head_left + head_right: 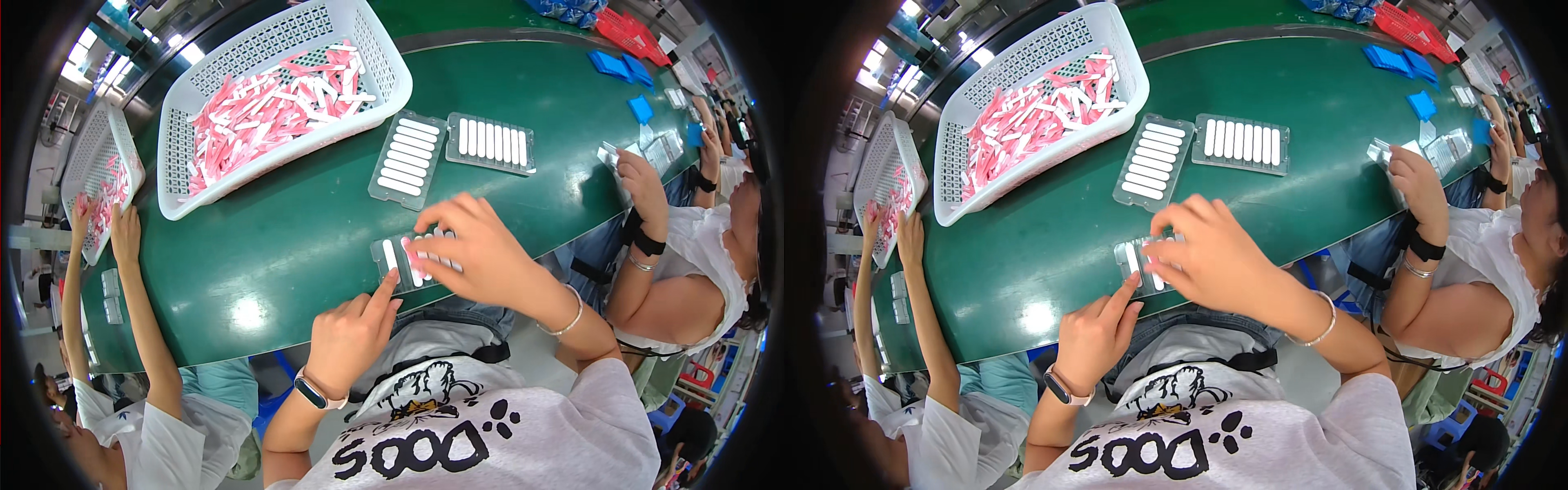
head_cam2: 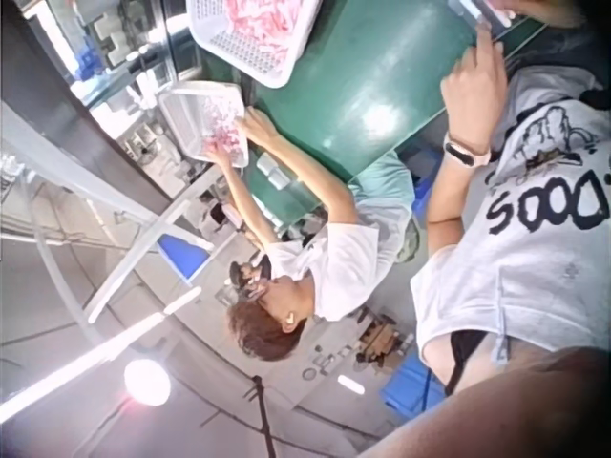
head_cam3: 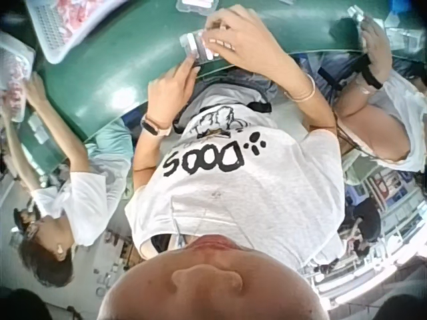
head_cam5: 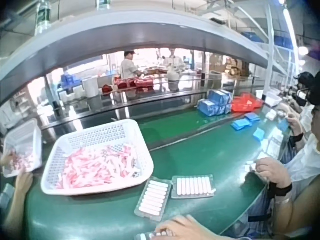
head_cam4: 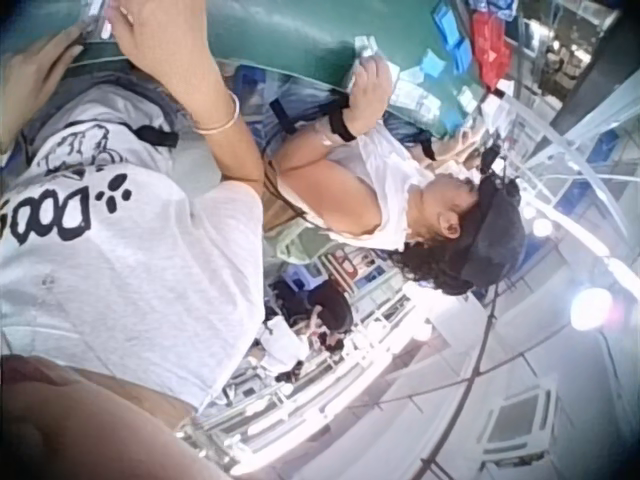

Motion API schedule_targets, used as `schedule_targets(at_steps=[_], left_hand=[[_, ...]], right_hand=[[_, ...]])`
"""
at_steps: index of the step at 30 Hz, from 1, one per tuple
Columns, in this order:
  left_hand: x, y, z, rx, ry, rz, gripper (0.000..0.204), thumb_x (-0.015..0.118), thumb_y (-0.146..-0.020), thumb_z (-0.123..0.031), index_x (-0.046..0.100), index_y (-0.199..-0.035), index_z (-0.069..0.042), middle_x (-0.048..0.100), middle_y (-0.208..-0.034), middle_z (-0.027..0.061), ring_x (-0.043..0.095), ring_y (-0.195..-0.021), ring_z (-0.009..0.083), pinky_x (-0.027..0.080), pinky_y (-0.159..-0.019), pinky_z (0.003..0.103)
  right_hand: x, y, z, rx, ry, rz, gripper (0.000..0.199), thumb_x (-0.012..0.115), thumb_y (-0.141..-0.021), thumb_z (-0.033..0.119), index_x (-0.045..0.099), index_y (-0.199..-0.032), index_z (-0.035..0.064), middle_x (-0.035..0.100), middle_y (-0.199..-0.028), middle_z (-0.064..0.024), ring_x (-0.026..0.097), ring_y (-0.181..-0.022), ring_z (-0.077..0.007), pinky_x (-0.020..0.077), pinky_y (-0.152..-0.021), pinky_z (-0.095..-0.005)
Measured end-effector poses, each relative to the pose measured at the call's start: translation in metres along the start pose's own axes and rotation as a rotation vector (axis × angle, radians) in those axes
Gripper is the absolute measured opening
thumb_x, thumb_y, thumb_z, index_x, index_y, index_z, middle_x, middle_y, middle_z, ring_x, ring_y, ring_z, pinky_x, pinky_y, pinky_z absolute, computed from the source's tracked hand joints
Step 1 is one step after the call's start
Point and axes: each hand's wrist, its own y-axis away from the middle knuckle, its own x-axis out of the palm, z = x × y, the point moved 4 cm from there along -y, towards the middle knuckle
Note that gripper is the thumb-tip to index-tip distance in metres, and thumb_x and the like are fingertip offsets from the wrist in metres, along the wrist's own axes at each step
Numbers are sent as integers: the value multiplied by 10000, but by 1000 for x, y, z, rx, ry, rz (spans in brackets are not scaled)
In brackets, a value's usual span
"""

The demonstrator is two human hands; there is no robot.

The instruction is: The person takes strips from a basket, inserts them into the slots of plastic trays by hand, and slides the filled trays along the table.

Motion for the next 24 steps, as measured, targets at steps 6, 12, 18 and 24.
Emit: schedule_targets(at_steps=[6,12,18,24], left_hand=[[-3,-1,-5,36,8,-33,320,664,-833,-176,621,-1138,-88,595,-627,51,565,-474,205,435,-431,320],[-5,-4,-6,4,47,-45,299,678,-822,-174,620,-1097,-73,599,-629,61,571,-478,211,437,-434,323],[-1,-7,-12,47,87,-100,280,683,-817,-174,621,-1071,-71,594,-620,59,568,-472,207,436,-436,324],[-3,-9,-13,28,97,-110,309,684,-817,-183,625,-1107,-94,568,-595,41,548,-457,197,422,-426,321]], right_hand=[[15,28,18,-49,224,19,283,719,-725,208,671,-968,71,539,-1085,-18,453,-1006,-225,357,-777,-365],[15,30,21,-83,225,-94,210,688,-746,164,678,-938,79,569,-987,7,485,-939,-188,361,-766,-349],[18,27,18,-117,214,-142,198,680,-743,159,683,-925,83,584,-930,7,505,-889,-179,374,-746,-333],[15,30,17,-113,229,-107,196,664,-743,153,684,-922,75,590,-947,3,506,-896,-183,377,-757,-335]])
